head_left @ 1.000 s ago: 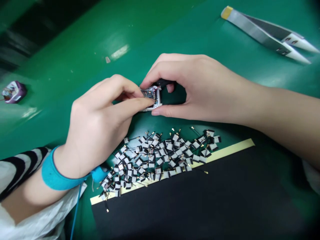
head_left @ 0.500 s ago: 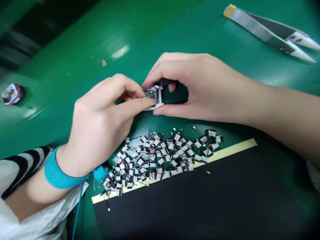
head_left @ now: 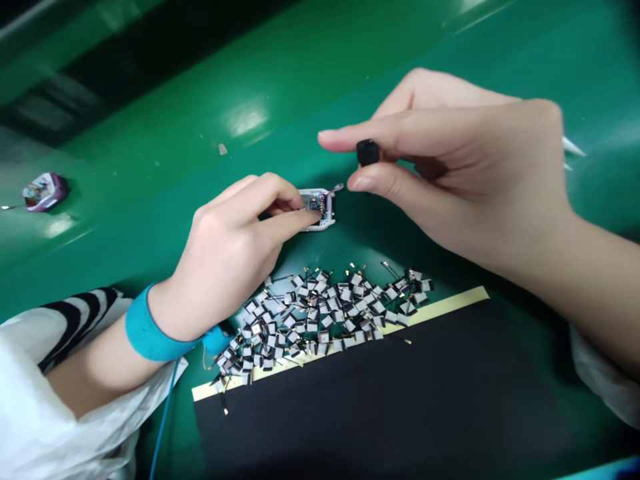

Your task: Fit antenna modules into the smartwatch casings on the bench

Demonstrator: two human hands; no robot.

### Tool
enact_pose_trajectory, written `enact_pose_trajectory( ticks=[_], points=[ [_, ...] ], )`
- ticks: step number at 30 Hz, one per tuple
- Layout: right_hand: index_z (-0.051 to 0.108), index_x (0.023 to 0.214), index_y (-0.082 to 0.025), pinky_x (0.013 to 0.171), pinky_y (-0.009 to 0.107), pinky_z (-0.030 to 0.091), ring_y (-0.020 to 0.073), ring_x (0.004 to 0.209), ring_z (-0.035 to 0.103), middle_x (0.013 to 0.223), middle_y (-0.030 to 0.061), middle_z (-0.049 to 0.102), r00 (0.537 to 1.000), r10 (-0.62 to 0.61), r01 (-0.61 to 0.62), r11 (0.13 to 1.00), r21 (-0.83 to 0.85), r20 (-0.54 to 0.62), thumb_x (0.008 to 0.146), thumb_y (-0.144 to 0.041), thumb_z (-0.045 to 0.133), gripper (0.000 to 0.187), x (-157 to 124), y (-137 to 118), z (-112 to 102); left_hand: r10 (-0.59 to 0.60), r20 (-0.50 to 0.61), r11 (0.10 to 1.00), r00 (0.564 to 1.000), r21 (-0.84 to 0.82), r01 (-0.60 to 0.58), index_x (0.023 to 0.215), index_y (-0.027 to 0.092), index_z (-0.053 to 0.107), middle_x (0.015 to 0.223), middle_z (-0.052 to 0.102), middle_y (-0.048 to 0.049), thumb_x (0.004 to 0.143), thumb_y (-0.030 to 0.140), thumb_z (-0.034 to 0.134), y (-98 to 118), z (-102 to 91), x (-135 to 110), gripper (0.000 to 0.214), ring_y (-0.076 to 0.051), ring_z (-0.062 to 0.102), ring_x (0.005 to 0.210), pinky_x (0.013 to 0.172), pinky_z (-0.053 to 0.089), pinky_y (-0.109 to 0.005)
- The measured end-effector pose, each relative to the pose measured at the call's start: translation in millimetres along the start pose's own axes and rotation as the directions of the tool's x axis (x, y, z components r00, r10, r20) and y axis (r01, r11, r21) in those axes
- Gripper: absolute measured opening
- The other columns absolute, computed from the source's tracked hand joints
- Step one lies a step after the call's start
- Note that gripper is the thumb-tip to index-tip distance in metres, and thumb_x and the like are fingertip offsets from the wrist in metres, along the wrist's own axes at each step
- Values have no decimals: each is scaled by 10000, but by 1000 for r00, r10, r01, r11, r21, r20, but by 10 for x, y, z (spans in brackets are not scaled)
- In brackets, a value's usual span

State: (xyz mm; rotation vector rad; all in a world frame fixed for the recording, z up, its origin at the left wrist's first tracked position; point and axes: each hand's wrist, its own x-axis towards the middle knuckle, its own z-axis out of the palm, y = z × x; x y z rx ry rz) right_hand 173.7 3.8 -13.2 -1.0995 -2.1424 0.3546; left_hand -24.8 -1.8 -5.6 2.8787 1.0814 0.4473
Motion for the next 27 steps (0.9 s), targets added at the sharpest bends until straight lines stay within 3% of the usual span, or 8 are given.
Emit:
enact_pose_trajectory(
  ticks=[4, 7, 11, 16, 23, 27],
  points=[
    [577, 768, -158, 600, 181, 501, 73, 697, 566, 714, -24, 596, 994, 23, 1, 976, 218, -107, 728, -258, 617, 115, -25, -39, 54, 2, -6, 1000, 1000, 12, -2, 869, 207, 610, 856, 569, -5, 851, 166, 440, 3, 9, 2, 176, -136, 525, 779, 632, 421, -239],
    [533, 714, -159, 589, 194, 520, 100, 703, 594, 683, -24, 584, 984, 53, 5, 946, 326, -169, 665, -209, 676, 159, -34, -52, 100, -1, -4, 1000, 1000, 10, 1, 862, 206, 615, 849, 565, -5, 852, 167, 434, 6, 19, 5, 185, -139, 524, 774, 630, 418, -238],
    [510, 683, -175, 596, 209, 525, 112, 720, 596, 684, -32, 569, 984, 77, -12, 930, 367, -161, 660, -180, 677, 169, -47, -95, 142, -10, -17, 1000, 1000, -6, 10, 837, 189, 615, 817, 559, -9, 853, 183, 438, 10, 22, 10, 178, -136, 514, 750, 615, 403, -234],
    [517, 690, -168, 548, 195, 498, 101, 681, 585, 654, -26, 574, 985, -5, 58, 951, 302, -175, 700, -152, 636, 120, -52, -101, 181, -53, -9, 996, 999, -73, 52, 751, 157, 581, 798, 549, -3, 857, 207, 432, 2, 20, 7, 189, -113, 504, 740, 618, 398, -204],
    [511, 689, -186, 494, 217, 457, 99, 593, 558, 628, -15, 569, 970, -139, 166, 979, 123, -202, 699, -138, 629, 128, -44, -100, 183, 44, 26, 999, 999, -20, -43, 815, 171, 581, 862, 527, -18, 858, 165, 394, -36, 22, -4, 193, -136, 501, 780, 667, 418, -238],
    [477, 674, -221, 490, 234, 469, 114, 616, 560, 649, -14, 561, 969, -177, 200, 972, 124, -172, 714, -140, 609, 160, -54, -106, 189, 43, 26, 998, 999, -55, -42, 789, 164, 579, 866, 539, -22, 861, 159, 384, -36, 14, -4, 208, -146, 525, 834, 699, 442, -237]
  ],
)
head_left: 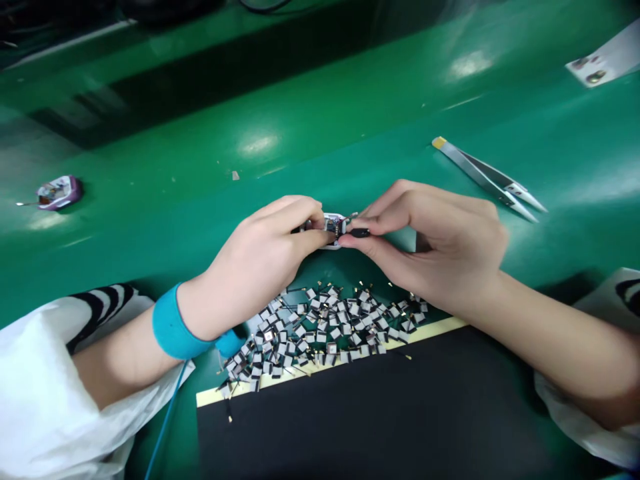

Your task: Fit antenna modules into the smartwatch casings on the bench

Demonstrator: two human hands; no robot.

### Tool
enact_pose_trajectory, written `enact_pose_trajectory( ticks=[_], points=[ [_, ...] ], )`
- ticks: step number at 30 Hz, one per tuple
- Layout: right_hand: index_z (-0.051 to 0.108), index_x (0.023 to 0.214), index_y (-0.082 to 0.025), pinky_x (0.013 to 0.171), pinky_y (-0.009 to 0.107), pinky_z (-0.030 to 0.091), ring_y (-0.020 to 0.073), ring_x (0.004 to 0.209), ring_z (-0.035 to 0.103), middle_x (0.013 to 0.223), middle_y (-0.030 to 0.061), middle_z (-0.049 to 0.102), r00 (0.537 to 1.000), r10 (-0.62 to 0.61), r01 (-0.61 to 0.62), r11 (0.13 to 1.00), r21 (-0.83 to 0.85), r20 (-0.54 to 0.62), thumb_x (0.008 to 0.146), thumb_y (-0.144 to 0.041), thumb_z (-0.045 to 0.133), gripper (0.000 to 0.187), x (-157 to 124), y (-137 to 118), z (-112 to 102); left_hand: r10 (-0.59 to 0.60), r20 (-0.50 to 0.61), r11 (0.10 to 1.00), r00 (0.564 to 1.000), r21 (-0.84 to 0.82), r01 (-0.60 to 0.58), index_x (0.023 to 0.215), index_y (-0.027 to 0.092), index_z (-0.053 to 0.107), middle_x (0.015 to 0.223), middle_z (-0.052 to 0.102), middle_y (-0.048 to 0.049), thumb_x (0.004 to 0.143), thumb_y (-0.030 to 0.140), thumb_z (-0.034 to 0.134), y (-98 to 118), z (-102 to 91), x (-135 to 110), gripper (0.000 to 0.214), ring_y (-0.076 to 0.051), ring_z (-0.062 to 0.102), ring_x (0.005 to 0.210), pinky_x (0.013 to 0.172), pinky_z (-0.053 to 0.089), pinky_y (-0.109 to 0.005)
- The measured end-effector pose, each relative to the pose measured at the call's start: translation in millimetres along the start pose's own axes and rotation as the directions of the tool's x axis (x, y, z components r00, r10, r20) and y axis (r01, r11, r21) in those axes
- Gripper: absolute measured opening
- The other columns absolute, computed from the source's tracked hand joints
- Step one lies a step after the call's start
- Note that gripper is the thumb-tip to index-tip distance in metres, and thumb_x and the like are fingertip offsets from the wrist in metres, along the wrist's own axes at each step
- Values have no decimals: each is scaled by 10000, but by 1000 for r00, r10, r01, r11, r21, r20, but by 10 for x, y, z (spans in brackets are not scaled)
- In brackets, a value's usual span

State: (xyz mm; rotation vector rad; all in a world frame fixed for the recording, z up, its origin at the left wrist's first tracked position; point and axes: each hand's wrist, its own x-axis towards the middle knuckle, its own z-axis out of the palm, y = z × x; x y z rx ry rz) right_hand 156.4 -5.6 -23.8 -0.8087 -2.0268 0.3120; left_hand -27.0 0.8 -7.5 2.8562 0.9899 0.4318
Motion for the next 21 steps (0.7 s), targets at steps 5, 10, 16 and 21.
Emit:
enact_pose_trajectory(
  ticks=[5, 10, 16, 21],
  points=[
    [443, 646, -220, 469, 248, 467, 129, 588, 559, 633, -6, 557, 999, -33, 34, 999, 15, -20, 702, -150, 616, 194, -26, 12, 32, -49, 32, 998, 998, -43, 50, 852, 173, 583, 922, 544, -13, 860, 142, 364, 4, 10, -22, 222, -113, 559, 777, 664, 459, -198],
    [429, 645, -209, 473, 224, 450, 110, 575, 544, 621, -6, 540, 999, -33, 36, 995, 91, -30, 678, -70, 607, 228, -28, 9, 62, -72, 72, 993, 995, -91, 79, 925, 182, 571, 1003, 527, -16, 842, 88, 351, -13, 20, -54, 253, -127, 552, 864, 706, 449, -199],
    [393, 640, -198, 492, 231, 433, 109, 582, 527, 634, -9, 523, 1000, -1, 2, 990, 141, -6, 664, -36, 584, 252, -9, 17, 95, -84, 108, 990, 991, -106, 96, 955, 176, 560, 1004, 508, -19, 832, 63, 361, -8, 16, -61, 260, -132, 553, 848, 678, 436, -210],
    [397, 635, -202, 478, 236, 408, 108, 552, 497, 617, -17, 500, 999, 29, -31, 991, 132, 14, 693, -68, 553, 214, 14, 7, 120, -106, 135, 989, 985, -90, 119, 932, 167, 558, 970, 508, -14, 805, 28, 375, 2, 10, -60, 263, -125, 558, 756, 616, 433, -217]
  ],
)
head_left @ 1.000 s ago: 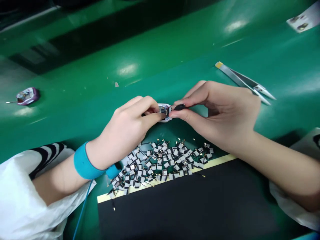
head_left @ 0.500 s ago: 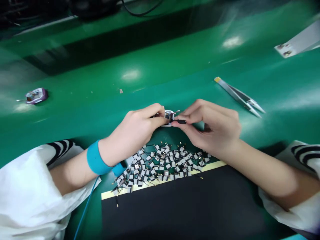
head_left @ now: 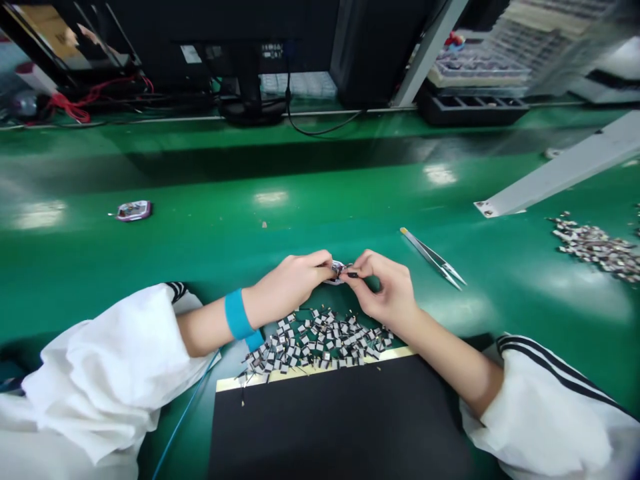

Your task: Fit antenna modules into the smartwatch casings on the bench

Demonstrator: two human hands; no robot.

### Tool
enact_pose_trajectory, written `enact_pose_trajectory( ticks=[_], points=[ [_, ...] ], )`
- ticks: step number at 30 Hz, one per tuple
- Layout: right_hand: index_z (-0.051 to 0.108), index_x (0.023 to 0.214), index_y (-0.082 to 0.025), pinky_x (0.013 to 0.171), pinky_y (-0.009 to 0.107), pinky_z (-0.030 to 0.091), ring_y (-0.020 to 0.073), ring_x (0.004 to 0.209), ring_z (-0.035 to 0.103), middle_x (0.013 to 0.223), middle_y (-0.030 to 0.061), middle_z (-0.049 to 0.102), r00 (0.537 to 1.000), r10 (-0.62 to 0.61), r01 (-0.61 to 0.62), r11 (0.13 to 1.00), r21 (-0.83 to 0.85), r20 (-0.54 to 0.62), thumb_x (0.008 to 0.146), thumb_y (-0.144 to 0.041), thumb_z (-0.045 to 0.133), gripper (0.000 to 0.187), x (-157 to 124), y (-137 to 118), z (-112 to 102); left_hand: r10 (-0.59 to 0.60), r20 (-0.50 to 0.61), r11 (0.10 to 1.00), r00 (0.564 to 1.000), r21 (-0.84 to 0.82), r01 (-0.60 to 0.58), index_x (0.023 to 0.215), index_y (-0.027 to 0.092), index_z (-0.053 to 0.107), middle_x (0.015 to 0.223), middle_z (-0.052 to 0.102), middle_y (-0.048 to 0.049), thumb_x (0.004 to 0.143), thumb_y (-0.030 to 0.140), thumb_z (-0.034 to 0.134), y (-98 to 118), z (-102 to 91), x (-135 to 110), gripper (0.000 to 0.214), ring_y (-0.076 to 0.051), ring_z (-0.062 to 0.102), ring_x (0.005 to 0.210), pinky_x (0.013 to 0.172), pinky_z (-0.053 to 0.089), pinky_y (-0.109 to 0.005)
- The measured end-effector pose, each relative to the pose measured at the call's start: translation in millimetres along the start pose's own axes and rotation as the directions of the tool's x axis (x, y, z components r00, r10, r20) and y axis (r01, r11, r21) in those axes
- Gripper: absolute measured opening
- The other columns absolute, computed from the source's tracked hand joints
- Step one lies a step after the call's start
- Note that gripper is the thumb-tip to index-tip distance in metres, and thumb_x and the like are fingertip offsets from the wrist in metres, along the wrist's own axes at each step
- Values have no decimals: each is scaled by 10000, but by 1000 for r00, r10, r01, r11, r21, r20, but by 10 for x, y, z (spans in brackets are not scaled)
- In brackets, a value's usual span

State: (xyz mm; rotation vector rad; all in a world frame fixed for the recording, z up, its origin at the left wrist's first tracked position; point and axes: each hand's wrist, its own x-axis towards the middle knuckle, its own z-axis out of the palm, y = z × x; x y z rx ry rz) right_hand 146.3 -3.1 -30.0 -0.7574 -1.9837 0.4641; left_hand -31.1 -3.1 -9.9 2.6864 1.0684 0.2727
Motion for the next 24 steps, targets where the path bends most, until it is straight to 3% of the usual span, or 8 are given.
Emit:
enact_pose_trajectory(
  ticks=[8, 11, 15, 24],
  points=[
    [400, 626, -199, 493, 244, 425, 117, 564, 510, 614, -18, 489, 999, 41, -41, 998, 37, -3, 696, -83, 559, 209, -10, 9, 21, 38, -47, 999, 998, -16, -39, 925, 152, 563, 963, 517, -28, 827, 58, 371, -22, 25, -10, 235, -131, 548, 829, 705, 457, -219],
    [390, 667, -202, 514, 249, 476, 120, 601, 550, 658, -16, 480, 981, 165, -150, 979, 135, -103, 721, -101, 553, 200, -25, 49, 15, 65, -76, 997, 995, -44, -69, 967, 170, 554, 1001, 521, -26, 838, 72, 375, -38, 41, -13, 241, -135, 540, 900, 778, 458, -230],
    [413, 697, -203, 540, 257, 529, 121, 615, 591, 709, -20, 456, 914, 328, -225, 899, 377, -237, 702, -103, 585, 199, -31, 119, -38, 111, -112, 993, 988, -15, -113, 992, 177, 542, 1025, 530, -26, 848, 83, 365, -47, 42, -22, 247, -150, 543, 928, 783, 471, -248],
    [421, 686, -205, 525, 236, 526, 100, 614, 556, 681, -29, 461, 925, 303, -223, 922, 318, -231, 700, -125, 601, 197, -30, 107, -122, 123, -136, 992, 983, 43, -118, 983, 172, 537, 1002, 542, -30, 863, 120, 344, -27, -6, 13, 233, -142, 550, 930, 786, 476, -238]
  ],
)
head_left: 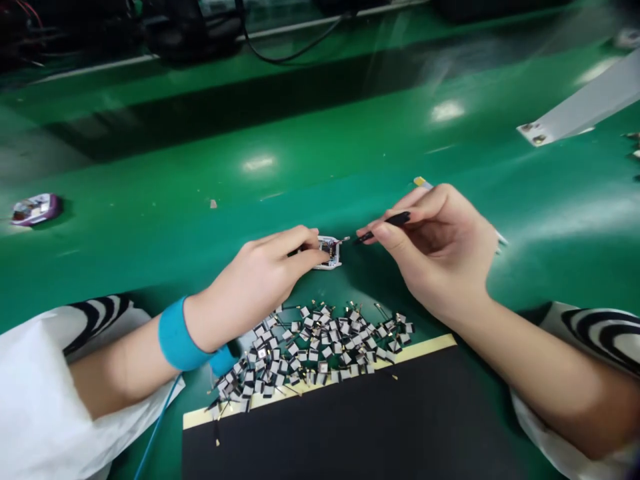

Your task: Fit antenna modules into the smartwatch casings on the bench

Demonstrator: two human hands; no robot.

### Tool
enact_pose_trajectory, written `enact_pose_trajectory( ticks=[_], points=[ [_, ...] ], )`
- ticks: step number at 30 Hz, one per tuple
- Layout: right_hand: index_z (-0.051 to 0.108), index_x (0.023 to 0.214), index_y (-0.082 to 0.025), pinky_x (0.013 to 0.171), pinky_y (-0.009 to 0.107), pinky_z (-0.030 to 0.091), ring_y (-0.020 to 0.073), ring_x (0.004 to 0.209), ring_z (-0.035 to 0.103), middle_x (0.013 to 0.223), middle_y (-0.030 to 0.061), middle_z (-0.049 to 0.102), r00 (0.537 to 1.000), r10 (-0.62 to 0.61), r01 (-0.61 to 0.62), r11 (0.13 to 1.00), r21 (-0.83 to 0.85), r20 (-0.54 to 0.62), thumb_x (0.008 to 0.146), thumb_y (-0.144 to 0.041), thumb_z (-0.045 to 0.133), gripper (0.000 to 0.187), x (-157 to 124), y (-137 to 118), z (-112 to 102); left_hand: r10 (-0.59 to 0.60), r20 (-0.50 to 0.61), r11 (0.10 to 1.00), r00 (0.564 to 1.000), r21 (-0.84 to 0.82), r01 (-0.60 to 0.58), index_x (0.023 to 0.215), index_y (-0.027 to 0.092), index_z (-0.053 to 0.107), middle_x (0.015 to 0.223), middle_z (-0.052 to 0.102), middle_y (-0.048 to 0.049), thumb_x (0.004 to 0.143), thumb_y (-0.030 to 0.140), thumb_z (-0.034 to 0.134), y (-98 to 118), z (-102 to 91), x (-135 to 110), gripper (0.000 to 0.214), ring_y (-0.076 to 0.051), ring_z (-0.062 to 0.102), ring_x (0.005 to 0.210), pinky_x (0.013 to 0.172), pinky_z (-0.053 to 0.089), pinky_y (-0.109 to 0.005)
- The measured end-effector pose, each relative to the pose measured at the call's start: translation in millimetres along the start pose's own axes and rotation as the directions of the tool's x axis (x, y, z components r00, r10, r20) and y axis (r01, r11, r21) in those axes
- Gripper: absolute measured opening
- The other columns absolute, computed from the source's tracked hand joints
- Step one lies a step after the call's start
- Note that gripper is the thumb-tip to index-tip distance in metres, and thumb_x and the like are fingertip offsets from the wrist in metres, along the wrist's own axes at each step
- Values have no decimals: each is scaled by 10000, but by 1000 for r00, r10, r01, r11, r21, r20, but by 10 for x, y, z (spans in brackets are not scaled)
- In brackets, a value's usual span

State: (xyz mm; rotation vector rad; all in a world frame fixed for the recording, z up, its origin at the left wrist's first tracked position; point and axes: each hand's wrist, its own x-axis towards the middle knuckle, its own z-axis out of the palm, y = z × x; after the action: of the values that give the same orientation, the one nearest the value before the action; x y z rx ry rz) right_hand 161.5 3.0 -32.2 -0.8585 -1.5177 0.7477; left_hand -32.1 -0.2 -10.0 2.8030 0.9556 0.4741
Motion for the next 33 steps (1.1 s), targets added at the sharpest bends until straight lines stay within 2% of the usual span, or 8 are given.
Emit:
enact_pose_trajectory(
  ticks=[5, 15, 22, 27, 33],
  points=[
    [415, 681, -203, 540, 231, 517, 88, 612, 550, 684, -35, 465, 999, 32, -31, 999, -34, 19, 714, -175, 603, 193, 3, -34, 5, -14, -15, 1000, 1000, 12, 15, 994, 193, 536, 1004, 543, -25, 855, 124, 353, -4, 22, -11, 240, -132, 567, 885, 758, 478, -228],
    [416, 680, -197, 514, 229, 508, 97, 661, 527, 700, -18, 465, 998, 42, -37, 993, -113, 36, 708, -120, 596, 197, -13, -82, 30, -15, -27, 998, 1000, 54, 17, 942, 220, 572, 920, 554, -5, 868, 186, 371, 8, 39, 12, 217, -136, 578, 814, 702, 481, -233],
    [393, 665, -187, 517, 215, 464, 95, 656, 534, 693, -8, 463, 998, 28, -19, 989, -146, 54, 716, -112, 590, 217, -14, -95, 35, -204, 4, 978, 979, -46, 204, 845, 227, 591, 838, 574, 19, 872, 282, 404, 70, 26, 73, 197, -121, 572, 786, 648, 474, -208],
    [402, 666, -195, 513, 216, 466, 100, 676, 531, 706, -13, 447, 998, 42, -37, 993, -109, 44, 733, -148, 576, 193, -25, -84, 45, -107, -20, 993, 994, 38, 108, 864, 202, 597, 856, 564, 4, 874, 239, 391, 58, 28, 46, 209, -129, 572, 762, 628, 454, -212],
    [401, 666, -187, 512, 243, 476, 108, 645, 523, 707, 2, 460, 999, 18, -13, 995, -98, 49, 732, -152, 578, 193, -22, -76, 36, -60, -33, 992, 998, 110, 64, 895, 234, 605, 866, 555, 10, 860, 201, 413, 48, 21, 19, 198, -127, 573, 748, 623, 443, -196]
  ],
)
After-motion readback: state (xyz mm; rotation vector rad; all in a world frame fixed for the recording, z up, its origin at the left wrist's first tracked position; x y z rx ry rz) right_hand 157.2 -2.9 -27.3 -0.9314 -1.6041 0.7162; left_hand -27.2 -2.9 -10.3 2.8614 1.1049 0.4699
